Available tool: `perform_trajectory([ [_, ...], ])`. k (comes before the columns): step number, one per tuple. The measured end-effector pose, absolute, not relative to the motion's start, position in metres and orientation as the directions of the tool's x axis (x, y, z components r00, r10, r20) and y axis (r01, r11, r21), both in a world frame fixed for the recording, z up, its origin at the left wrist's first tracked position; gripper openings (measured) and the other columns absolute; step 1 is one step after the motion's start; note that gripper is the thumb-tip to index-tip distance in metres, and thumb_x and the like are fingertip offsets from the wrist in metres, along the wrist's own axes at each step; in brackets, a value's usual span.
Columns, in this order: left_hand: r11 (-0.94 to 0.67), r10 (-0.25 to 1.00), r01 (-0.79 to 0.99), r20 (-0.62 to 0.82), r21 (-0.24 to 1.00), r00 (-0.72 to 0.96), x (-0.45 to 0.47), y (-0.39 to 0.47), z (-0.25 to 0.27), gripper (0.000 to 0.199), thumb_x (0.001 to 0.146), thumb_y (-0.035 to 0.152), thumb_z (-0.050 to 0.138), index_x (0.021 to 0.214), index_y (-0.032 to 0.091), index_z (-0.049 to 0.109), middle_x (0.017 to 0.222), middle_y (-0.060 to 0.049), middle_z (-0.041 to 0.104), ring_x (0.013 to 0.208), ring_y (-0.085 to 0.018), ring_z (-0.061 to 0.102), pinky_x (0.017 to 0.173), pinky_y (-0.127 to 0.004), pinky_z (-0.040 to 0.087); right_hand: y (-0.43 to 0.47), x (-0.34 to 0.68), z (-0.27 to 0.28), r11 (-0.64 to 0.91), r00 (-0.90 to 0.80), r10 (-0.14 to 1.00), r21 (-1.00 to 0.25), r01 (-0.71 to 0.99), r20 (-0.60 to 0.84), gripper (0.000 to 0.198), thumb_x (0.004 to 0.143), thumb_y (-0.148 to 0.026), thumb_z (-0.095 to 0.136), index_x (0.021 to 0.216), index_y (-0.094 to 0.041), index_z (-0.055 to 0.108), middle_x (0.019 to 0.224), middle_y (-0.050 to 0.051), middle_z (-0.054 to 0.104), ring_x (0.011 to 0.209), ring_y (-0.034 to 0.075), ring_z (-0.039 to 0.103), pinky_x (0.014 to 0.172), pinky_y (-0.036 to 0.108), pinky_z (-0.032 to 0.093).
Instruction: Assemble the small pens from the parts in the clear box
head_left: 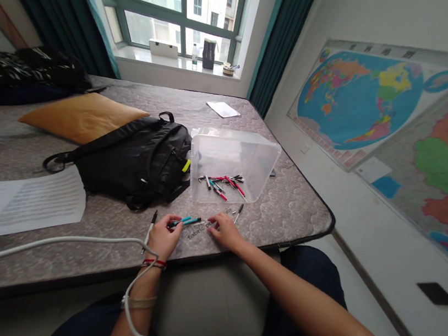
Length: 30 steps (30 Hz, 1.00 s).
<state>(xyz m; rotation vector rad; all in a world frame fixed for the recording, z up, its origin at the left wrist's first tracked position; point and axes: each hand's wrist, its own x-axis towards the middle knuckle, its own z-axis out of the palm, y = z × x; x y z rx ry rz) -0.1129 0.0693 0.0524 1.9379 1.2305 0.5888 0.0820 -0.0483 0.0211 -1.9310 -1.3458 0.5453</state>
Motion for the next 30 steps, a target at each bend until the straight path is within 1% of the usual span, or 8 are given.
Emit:
perform_trajectory([
  [3,-0.249,0.895,0.516,-0.009,0.82,0.446,-0.112,0.07,0.047,0.027,0.076,0.043,0.063,0.091,0.021,0.067,0.084,-0.003,0.074,0.076,-0.02,0.068,0.069,-0.028,0.049,-0.031,0.074,0.014,-0.225,0.338,0.941,-0.708,0.67,0.02,0.025,0.079,-0.014,0.072,0.103,-0.02,0.071,0.101,0.006,0.062,0.081,0.017,0.059,0.082,0.031,0.047],
  [7,-0.213,0.893,0.452,-0.015,0.866,0.449,-0.11,0.071,0.041,0.027,0.078,0.044,0.063,0.09,0.02,0.063,0.083,-0.003,0.074,0.071,-0.018,0.068,0.068,-0.027,0.05,-0.021,0.07,0.008,-0.252,0.352,0.936,-0.663,0.705,0.019,0.012,0.083,-0.014,0.068,0.094,-0.02,0.07,0.1,0.005,0.06,0.089,0.019,0.059,0.086,0.03,0.045],
  [11,-0.159,0.895,0.379,-0.029,0.912,0.445,-0.109,0.072,0.035,0.029,0.078,0.045,0.064,0.091,0.02,0.062,0.079,-0.001,0.073,0.061,-0.016,0.066,0.062,-0.025,0.05,-0.02,0.068,0.008,-0.26,0.337,0.942,-0.633,0.73,0.001,0.006,0.086,-0.014,0.065,0.088,-0.02,0.066,0.098,0.004,0.058,0.087,0.017,0.057,0.084,0.029,0.043],
  [15,-0.152,0.88,0.39,-0.056,0.908,0.473,-0.108,0.071,0.033,0.022,0.082,0.037,0.056,0.088,0.019,0.067,0.07,-0.001,0.072,0.06,-0.017,0.067,0.059,-0.025,0.049,-0.024,0.068,0.012,-0.231,0.302,0.953,-0.604,0.763,0.016,0.006,0.088,-0.015,0.061,0.09,-0.02,0.063,0.098,0.004,0.056,0.084,0.016,0.054,0.082,0.028,0.043],
  [17,-0.188,0.865,0.419,-0.052,0.888,0.498,-0.107,0.069,0.033,0.024,0.083,0.031,0.052,0.087,0.019,0.072,0.074,-0.002,0.074,0.068,-0.018,0.069,0.064,-0.027,0.052,-0.027,0.069,0.014,-0.21,0.285,0.958,-0.604,0.769,0.03,0.005,0.088,-0.015,0.06,0.091,-0.019,0.062,0.097,0.004,0.056,0.085,0.017,0.054,0.082,0.028,0.043],
  [22,-0.448,0.758,0.394,0.108,0.802,0.643,-0.098,0.058,0.025,0.03,0.086,0.024,0.05,0.098,0.022,0.077,0.106,-0.004,0.075,0.098,-0.02,0.069,0.091,-0.029,0.051,-0.039,0.075,0.014,-0.113,0.202,0.977,-0.625,0.773,0.073,0.005,0.087,-0.015,0.061,0.09,-0.019,0.062,0.09,0.003,0.061,0.084,0.017,0.056,0.08,0.028,0.044],
  [26,-0.536,0.697,0.475,0.048,0.698,0.716,-0.085,0.042,0.013,0.026,0.088,0.034,0.057,0.107,0.03,0.075,0.117,-0.003,0.072,0.101,-0.021,0.067,0.089,-0.029,0.052,-0.05,0.081,0.017,-0.048,0.124,0.99,-0.675,0.736,0.065,0.009,0.088,-0.015,0.06,0.094,-0.019,0.065,0.086,0.002,0.067,0.079,0.016,0.06,0.076,0.026,0.045],
  [30,-0.574,0.703,0.53,0.043,0.624,0.71,-0.077,0.029,0.009,0.029,0.094,0.041,0.049,0.104,0.033,0.075,0.115,-0.003,0.071,0.099,-0.022,0.068,0.08,-0.029,0.052,-0.056,0.085,0.021,-0.066,0.146,0.988,-0.725,0.686,0.048,0.008,0.089,-0.019,0.061,0.092,-0.019,0.068,0.085,0.002,0.071,0.076,0.016,0.063,0.072,0.024,0.046],
])
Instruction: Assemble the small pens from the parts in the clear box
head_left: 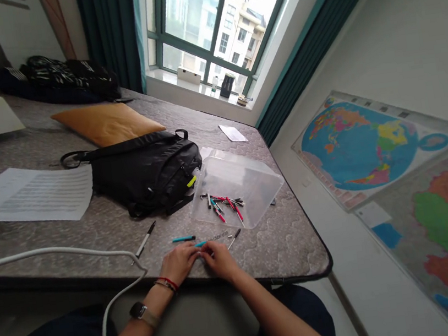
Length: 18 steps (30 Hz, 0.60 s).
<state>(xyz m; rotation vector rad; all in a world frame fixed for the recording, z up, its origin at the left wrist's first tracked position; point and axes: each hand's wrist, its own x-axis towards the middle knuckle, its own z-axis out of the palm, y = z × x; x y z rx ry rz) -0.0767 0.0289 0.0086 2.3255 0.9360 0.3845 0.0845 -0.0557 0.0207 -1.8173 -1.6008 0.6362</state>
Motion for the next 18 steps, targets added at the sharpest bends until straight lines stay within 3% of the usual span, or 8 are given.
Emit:
perform_trajectory([
  [4,-0.6,0.676,0.495,0.067,0.629,0.734,-0.076,0.028,0.009,0.034,0.096,0.049,0.045,0.105,0.034,0.075,0.116,-0.002,0.07,0.098,-0.022,0.068,0.078,-0.029,0.051,-0.056,0.088,0.021,-0.096,0.187,0.982,-0.753,0.651,0.037,0.008,0.089,-0.02,0.062,0.088,-0.019,0.07,0.081,0.002,0.072,0.073,0.016,0.064,0.067,0.023,0.046],
  [9,-0.587,0.668,0.475,0.061,0.656,0.741,-0.077,0.031,0.014,0.037,0.097,0.047,0.043,0.097,0.029,0.075,0.111,-0.003,0.071,0.098,-0.02,0.067,0.08,-0.027,0.049,-0.06,0.098,0.019,-0.098,0.202,0.978,-0.738,0.667,0.054,0.01,0.087,-0.017,0.06,0.086,-0.019,0.07,0.082,0.003,0.072,0.075,0.016,0.064,0.069,0.025,0.048],
  [14,-0.494,0.7,0.447,0.036,0.745,0.713,-0.072,0.031,0.018,0.04,0.099,0.045,0.039,0.096,0.025,0.074,0.107,-0.005,0.07,0.094,-0.018,0.067,0.077,-0.025,0.047,-0.06,0.121,0.025,-0.122,0.231,0.972,-0.733,0.669,0.05,0.01,0.086,-0.022,0.06,0.085,-0.019,0.07,0.082,0.004,0.072,0.074,0.017,0.066,0.064,0.024,0.05],
  [18,-0.405,0.734,0.382,0.046,0.831,0.678,-0.066,0.03,0.016,0.039,0.098,0.043,0.04,0.098,0.024,0.074,0.109,-0.006,0.07,0.097,-0.019,0.065,0.083,-0.026,0.046,-0.038,0.15,0.043,-0.115,0.236,0.969,-0.7,0.705,0.079,0.014,0.086,-0.029,0.06,0.085,-0.02,0.069,0.082,0.004,0.072,0.074,0.018,0.066,0.065,0.026,0.052],
])
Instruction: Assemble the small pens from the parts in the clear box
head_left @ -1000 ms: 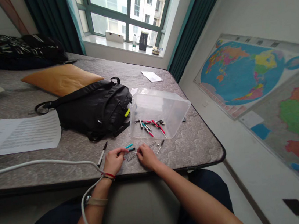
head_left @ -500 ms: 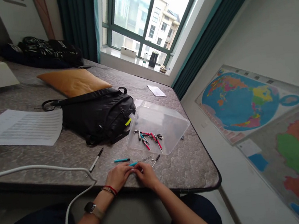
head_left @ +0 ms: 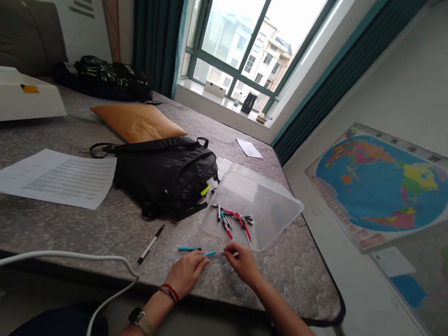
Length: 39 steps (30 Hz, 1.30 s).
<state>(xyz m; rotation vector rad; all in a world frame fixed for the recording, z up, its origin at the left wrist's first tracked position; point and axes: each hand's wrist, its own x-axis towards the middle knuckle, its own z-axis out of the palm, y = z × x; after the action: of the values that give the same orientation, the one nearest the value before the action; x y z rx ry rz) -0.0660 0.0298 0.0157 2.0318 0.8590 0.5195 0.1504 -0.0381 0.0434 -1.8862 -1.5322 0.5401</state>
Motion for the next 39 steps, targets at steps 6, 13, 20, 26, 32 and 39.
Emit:
perform_trajectory([
  [6,-0.264,0.728,0.192,0.065,0.945,0.683,-0.059,0.03,0.017,0.031,0.095,0.041,0.049,0.09,0.023,0.074,0.094,-0.003,0.073,0.091,-0.018,0.065,0.082,-0.024,0.045,0.021,0.191,0.069,-0.203,0.489,0.824,-0.658,0.726,0.286,0.037,0.083,-0.036,0.061,0.114,-0.015,0.063,0.11,0.012,0.069,0.083,0.02,0.068,0.075,0.031,0.054],
  [13,-0.229,0.737,0.201,0.034,0.953,0.675,-0.056,0.031,0.023,0.022,0.09,0.033,0.056,0.09,0.024,0.076,0.095,-0.002,0.073,0.09,-0.017,0.065,0.083,-0.025,0.044,0.09,0.188,0.066,-0.238,0.283,0.958,-0.428,0.872,0.043,0.018,0.086,-0.025,0.057,0.092,-0.019,0.073,0.088,0.006,0.075,0.079,0.018,0.068,0.076,0.025,0.048],
  [20,-0.245,0.722,0.245,0.007,0.938,0.692,-0.057,0.032,0.029,0.024,0.092,0.034,0.053,0.093,0.025,0.075,0.097,-0.002,0.072,0.091,-0.018,0.065,0.082,-0.027,0.045,0.143,0.184,0.055,-0.259,0.223,0.94,-0.117,0.959,-0.257,0.028,0.08,-0.03,0.068,0.106,-0.021,0.074,0.103,0.008,0.074,0.091,0.022,0.069,0.075,0.026,0.047],
  [26,-0.259,0.726,0.251,0.017,0.933,0.687,-0.056,0.031,0.034,0.025,0.094,0.037,0.051,0.094,0.025,0.074,0.099,-0.003,0.071,0.092,-0.018,0.064,0.082,-0.026,0.045,0.139,0.19,0.049,-0.34,0.323,0.919,-0.04,0.939,-0.225,0.024,0.086,-0.027,0.062,0.106,-0.017,0.073,0.107,0.014,0.072,0.097,0.026,0.067,0.076,0.029,0.047],
  [32,-0.263,0.699,0.222,0.027,0.939,0.715,-0.056,0.031,0.03,0.03,0.097,0.04,0.048,0.089,0.024,0.072,0.096,-0.002,0.071,0.091,-0.017,0.065,0.083,-0.025,0.044,0.147,0.186,0.045,-0.222,0.225,0.959,0.04,0.974,-0.172,0.025,0.094,-0.021,0.053,0.114,-0.02,0.068,0.112,0.011,0.071,0.1,0.022,0.066,0.08,0.027,0.045],
  [39,-0.292,0.691,0.284,-0.004,0.913,0.723,-0.057,0.032,0.029,0.036,0.097,0.047,0.045,0.09,0.024,0.072,0.097,-0.003,0.072,0.092,-0.019,0.065,0.082,-0.027,0.045,0.165,0.186,0.047,-0.151,0.167,0.963,0.09,0.985,-0.214,0.02,0.092,-0.018,0.056,0.105,-0.014,0.07,0.11,0.014,0.071,0.097,0.024,0.066,0.079,0.028,0.045],
])
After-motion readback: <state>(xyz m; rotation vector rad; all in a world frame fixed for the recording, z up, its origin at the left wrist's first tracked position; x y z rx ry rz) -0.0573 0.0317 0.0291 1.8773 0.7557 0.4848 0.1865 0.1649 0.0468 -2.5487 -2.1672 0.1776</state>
